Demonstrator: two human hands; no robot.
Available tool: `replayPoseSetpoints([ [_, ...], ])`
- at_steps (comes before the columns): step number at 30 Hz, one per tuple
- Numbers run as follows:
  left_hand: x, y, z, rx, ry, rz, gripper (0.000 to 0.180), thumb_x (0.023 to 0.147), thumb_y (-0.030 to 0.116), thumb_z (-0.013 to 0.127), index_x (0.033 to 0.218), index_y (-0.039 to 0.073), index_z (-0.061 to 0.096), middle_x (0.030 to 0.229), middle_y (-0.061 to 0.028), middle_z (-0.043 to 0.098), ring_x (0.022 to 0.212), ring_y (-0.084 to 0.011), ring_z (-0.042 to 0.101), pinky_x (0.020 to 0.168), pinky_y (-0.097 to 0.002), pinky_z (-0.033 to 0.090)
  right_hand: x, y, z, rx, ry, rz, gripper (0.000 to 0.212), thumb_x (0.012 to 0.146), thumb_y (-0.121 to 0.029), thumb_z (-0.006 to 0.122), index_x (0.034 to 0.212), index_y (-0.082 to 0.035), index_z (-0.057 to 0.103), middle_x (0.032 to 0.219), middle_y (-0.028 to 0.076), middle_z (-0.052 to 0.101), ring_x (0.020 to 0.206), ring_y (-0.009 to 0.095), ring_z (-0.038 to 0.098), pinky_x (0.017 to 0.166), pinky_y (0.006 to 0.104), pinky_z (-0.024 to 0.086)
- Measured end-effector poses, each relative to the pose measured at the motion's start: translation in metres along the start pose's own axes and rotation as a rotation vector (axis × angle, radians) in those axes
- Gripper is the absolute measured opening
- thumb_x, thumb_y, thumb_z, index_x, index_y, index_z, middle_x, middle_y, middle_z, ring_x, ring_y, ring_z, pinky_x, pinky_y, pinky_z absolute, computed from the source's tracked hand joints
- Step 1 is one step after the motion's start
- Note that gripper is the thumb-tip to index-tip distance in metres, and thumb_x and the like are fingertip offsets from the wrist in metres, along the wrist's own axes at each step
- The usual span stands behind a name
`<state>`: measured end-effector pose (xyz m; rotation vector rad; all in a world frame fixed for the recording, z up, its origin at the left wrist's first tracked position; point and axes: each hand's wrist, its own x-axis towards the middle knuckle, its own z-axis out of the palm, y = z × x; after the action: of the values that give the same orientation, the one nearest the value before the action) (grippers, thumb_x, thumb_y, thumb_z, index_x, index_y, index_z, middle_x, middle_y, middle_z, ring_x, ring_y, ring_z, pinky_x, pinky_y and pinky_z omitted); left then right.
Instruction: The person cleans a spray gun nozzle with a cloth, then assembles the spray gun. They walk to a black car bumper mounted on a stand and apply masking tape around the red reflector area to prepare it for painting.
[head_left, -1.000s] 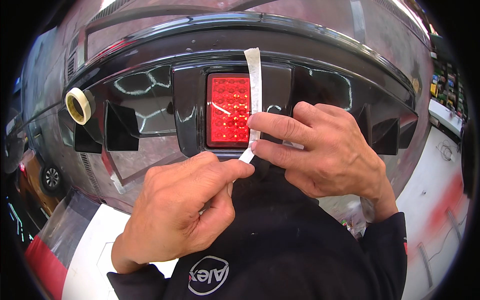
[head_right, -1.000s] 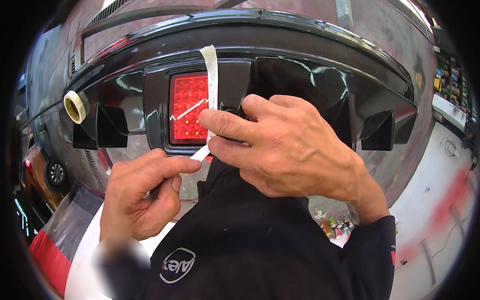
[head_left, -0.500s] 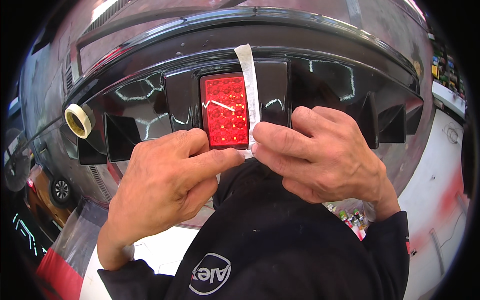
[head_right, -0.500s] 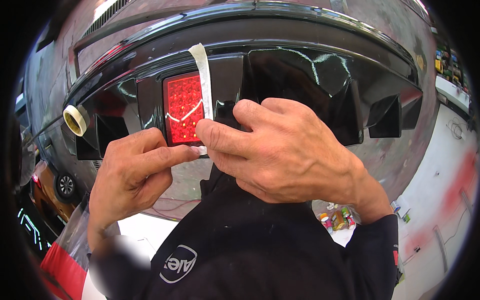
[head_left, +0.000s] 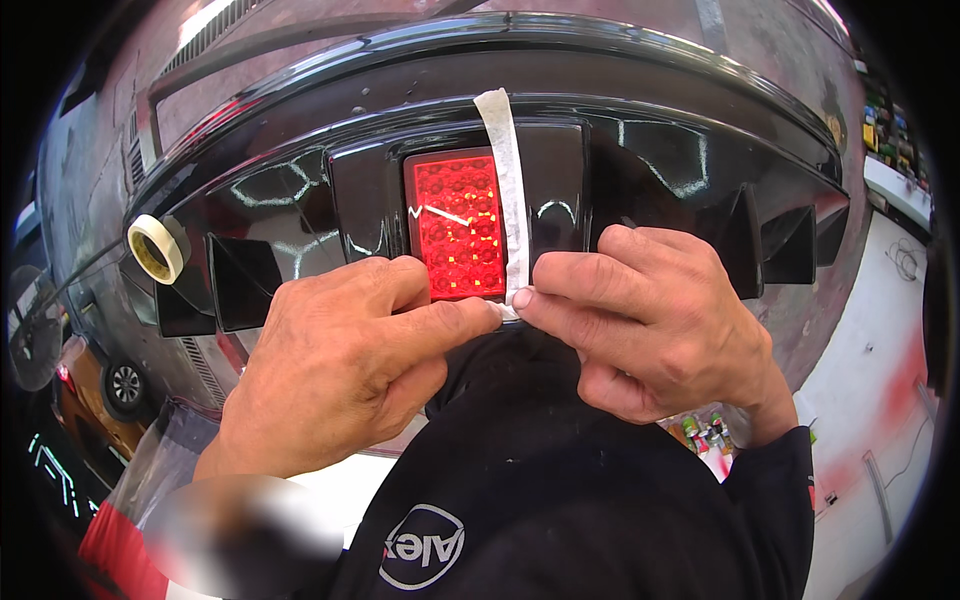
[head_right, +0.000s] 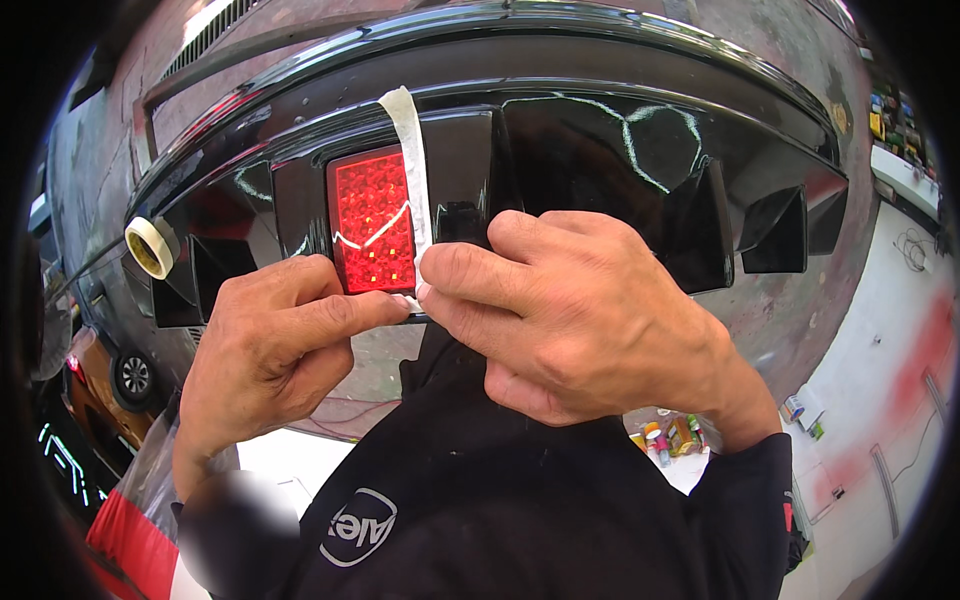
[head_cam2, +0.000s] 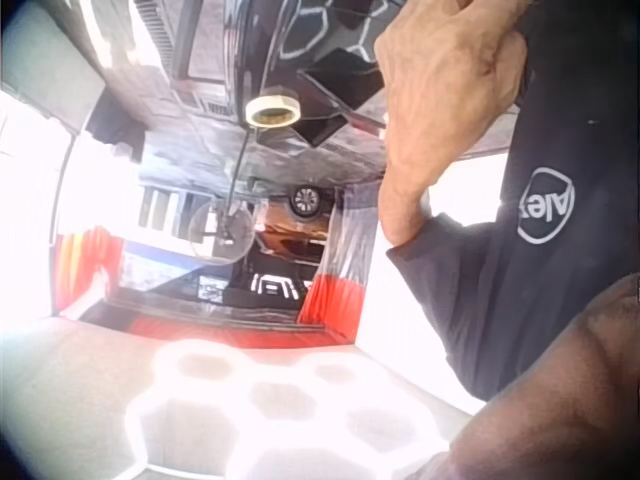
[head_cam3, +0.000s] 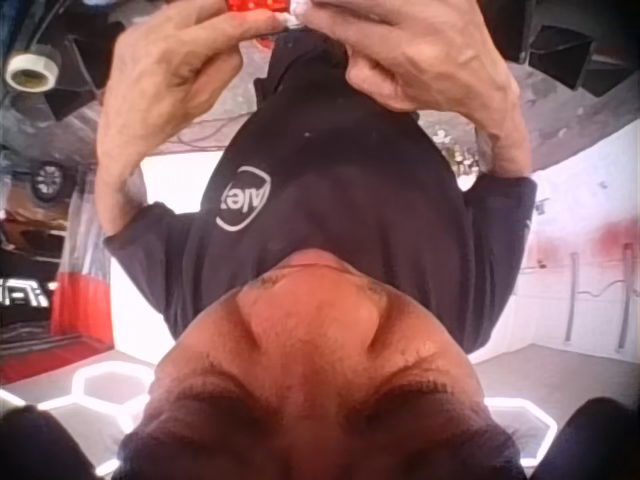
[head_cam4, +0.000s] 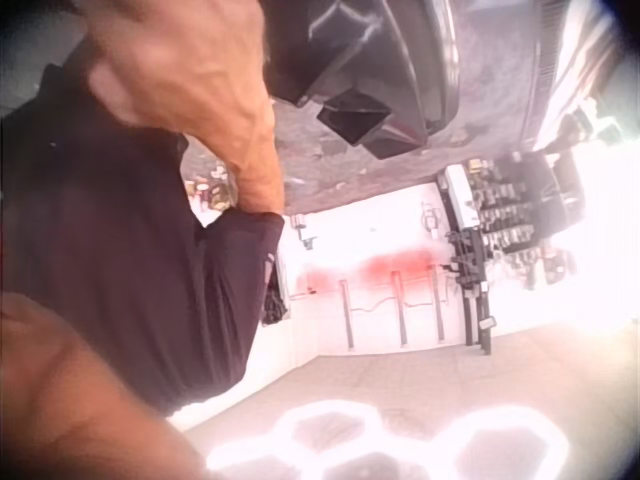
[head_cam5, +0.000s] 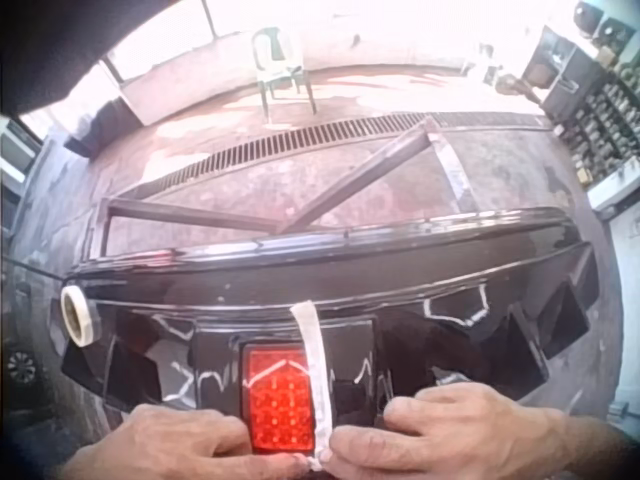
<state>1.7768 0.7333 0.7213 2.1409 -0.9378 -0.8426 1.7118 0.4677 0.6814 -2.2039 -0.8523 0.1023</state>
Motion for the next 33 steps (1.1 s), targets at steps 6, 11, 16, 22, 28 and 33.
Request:
replayPoseSetpoints([
  [6,0.001,0.000,0.000,0.000,0.013,0.010,0.051,0.068,-0.007,0.067,0.114,0.013,0.080,0.075,-0.0065,0.057,0.066,-0.0246,0.058,0.058,-0.0377,0.044,0.001,-0.002,-0.002,-0.015,-0.011,0.006,0.059,0.057,-0.017,0.071,0.116,-0.012,0.078,0.113,0.003,0.067,0.065,0.020,0.049,0.056,0.0334,0.046],
  [11,0.000,-0.001,0.001,0.007,0.014,0.011,0.050,0.069,-0.007,0.067,0.113,0.012,0.080,0.076,-0.0066,0.057,0.066,-0.0248,0.059,0.058,-0.0377,0.045,0.000,-0.002,0.000,-0.048,-0.034,0.002,0.060,0.058,-0.018,0.071,0.117,-0.015,0.078,0.114,0.002,0.066,0.066,0.020,0.049,0.057,0.0335,0.046],
  [16,0.000,-0.001,0.002,0.006,0.007,0.002,0.050,0.069,-0.008,0.066,0.113,0.012,0.080,0.075,-0.0069,0.057,0.066,-0.0254,0.059,0.058,-0.0384,0.045,-0.001,-0.002,0.002,-0.039,-0.026,0.010,0.058,0.057,-0.017,0.071,0.114,-0.011,0.077,0.114,0.003,0.066,0.065,0.020,0.049,0.056,0.0333,0.046],
  [22,0.001,0.000,0.002,0.009,0.004,-0.008,0.048,0.069,-0.007,0.066,0.111,0.011,0.078,0.074,-0.0065,0.056,0.067,-0.0261,0.059,0.059,-0.0392,0.046,0.004,-0.006,0.007,-0.022,-0.005,0.029,0.051,0.057,-0.014,0.071,0.107,-0.004,0.074,0.109,0.005,0.064,0.065,0.021,0.053,0.056,0.0344,0.047],
  [28,-0.004,0.004,-0.004,0.087,0.014,-0.052,0.046,0.068,-0.007,0.067,0.109,0.012,0.078,0.073,-0.0059,0.054,0.067,-0.0250,0.056,0.060,-0.0382,0.043,0.009,-0.010,0.003,-0.043,-0.055,0.031,0.049,0.057,-0.014,0.072,0.105,-0.004,0.074,0.107,0.006,0.063,0.066,0.021,0.055,0.057,0.0346,0.048],
  [33,-0.009,-0.002,-0.014,0.108,0.037,-0.021,0.048,0.067,-0.007,0.070,0.108,0.015,0.081,0.072,-0.0039,0.053,0.066,-0.0223,0.053,0.059,-0.0358,0.040,0.009,-0.011,0.004,-0.055,-0.049,0.045,0.048,0.057,-0.013,0.072,0.104,-0.004,0.074,0.107,0.006,0.063,0.067,0.021,0.055,0.057,0.0346,0.048],
])
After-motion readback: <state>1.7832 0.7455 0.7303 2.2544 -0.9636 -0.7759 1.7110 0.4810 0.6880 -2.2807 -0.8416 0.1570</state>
